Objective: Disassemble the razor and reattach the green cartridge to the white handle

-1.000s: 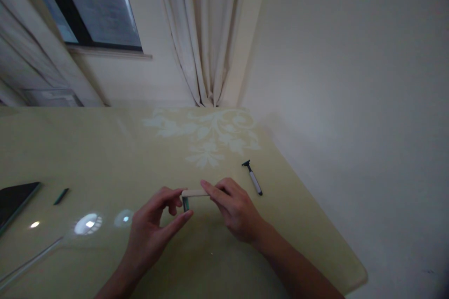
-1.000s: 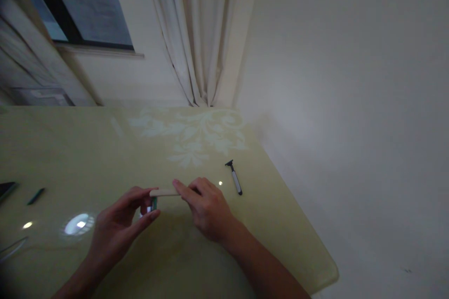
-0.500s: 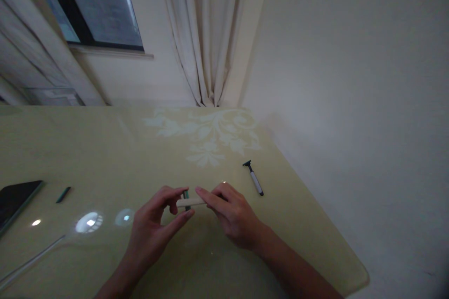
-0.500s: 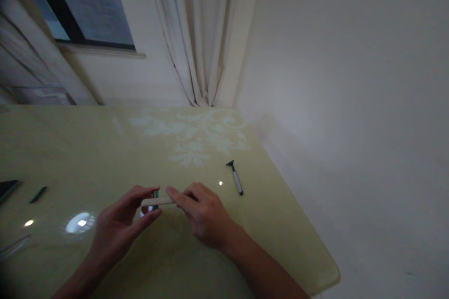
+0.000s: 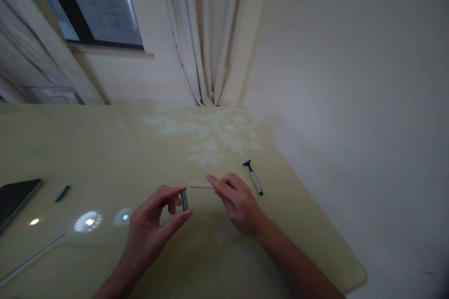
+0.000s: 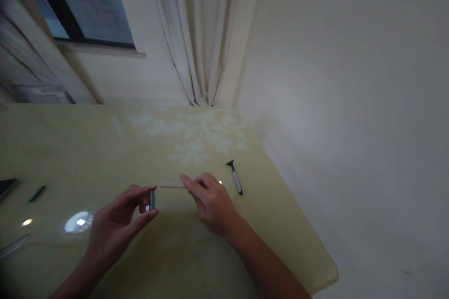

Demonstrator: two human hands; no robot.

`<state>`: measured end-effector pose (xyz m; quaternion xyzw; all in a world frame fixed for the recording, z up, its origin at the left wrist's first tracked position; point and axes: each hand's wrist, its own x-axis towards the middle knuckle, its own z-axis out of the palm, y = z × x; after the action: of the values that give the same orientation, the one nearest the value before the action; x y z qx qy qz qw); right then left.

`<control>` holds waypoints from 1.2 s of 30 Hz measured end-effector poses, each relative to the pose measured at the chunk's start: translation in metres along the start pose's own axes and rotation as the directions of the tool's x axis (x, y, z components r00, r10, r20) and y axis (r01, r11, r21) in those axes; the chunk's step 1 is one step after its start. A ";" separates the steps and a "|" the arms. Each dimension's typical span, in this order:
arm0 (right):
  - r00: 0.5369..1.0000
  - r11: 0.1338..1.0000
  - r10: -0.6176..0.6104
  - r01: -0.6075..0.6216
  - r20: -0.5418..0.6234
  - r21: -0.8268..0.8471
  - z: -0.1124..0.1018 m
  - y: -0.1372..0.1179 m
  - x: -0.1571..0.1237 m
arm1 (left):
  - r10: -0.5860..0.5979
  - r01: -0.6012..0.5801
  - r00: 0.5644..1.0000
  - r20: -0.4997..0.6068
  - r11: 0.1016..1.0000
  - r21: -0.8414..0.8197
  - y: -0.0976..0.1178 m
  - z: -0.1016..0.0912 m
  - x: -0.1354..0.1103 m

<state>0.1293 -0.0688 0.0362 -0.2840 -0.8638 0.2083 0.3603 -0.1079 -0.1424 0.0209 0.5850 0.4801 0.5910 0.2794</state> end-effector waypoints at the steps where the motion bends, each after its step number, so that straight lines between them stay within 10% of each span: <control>1: 1.000 1.000 -0.013 0.013 -0.007 0.005 0.000 0.000 0.000 | -0.001 0.001 1.000 0.001 1.000 0.008 0.000 0.000 0.000; 36: 0.993 0.989 -0.108 0.103 -0.041 -0.109 -0.001 -0.012 -0.002 | 0.000 -0.001 1.000 0.030 0.999 0.035 0.004 0.003 -0.007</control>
<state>0.1270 -0.0783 0.0425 -0.2615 -0.8788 0.1357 0.3753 -0.1027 -0.1498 0.0209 0.5988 0.4859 0.5737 0.2760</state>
